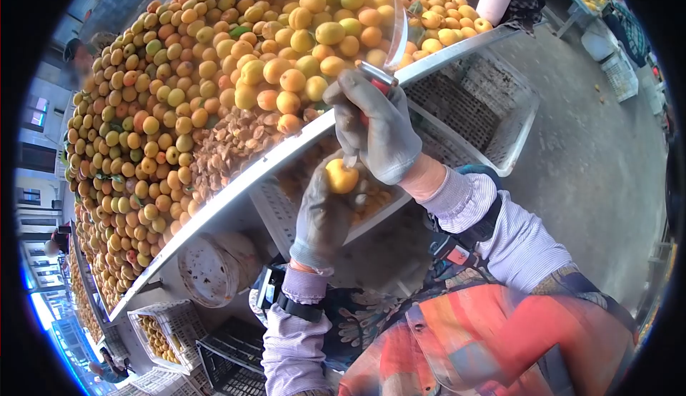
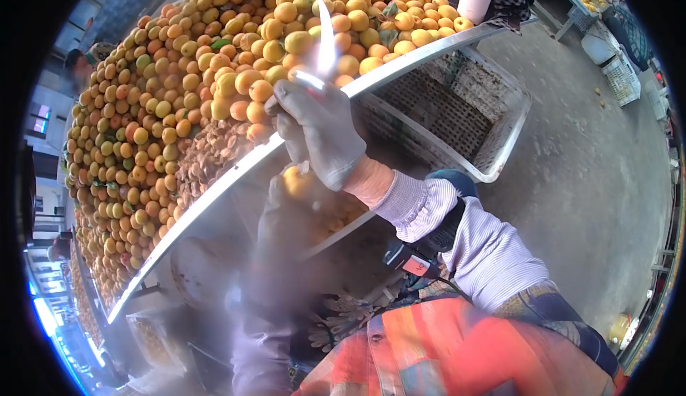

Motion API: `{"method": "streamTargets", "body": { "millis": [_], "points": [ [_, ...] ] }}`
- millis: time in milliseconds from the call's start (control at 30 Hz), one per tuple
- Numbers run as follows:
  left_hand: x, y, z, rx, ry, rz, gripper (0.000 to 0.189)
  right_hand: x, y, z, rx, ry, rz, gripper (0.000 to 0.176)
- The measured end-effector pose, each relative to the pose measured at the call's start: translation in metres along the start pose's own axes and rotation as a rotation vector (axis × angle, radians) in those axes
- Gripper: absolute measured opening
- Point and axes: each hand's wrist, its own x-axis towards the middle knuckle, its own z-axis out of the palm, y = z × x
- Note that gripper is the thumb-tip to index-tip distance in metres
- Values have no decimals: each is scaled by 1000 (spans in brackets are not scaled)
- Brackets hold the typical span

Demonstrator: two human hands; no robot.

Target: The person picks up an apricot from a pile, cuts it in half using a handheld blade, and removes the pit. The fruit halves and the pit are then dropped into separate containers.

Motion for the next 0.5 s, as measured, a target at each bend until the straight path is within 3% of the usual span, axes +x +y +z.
{"method": "streamTargets", "body": {
  "millis": [100, 300, 333, 367, 433, 500],
  "points": [
    [-2, 0, 6, -181, 78, -71, 51, 2, -3, 3, -35, 28, -1, 31],
    [-3, 8, 12, -38, 71, -108, 46, 6, -7, 7, -6, 62, -4, 29],
    [-5, 13, 16, -36, 69, -111, 46, 7, 1, 4, -129, 12, -129, 27],
    [-7, 18, 22, 19, 154, -167, 44, 6, 1, 3, -128, 14, -129, 27],
    [-10, 17, 21, 72, 244, -223, 43, 2, -5, 7, -30, 6, 28, 26],
    [-12, 8, 11, 903, 60, 34, 36, -2, -5, 9, -44, -16, 48, 25]
  ]
}}
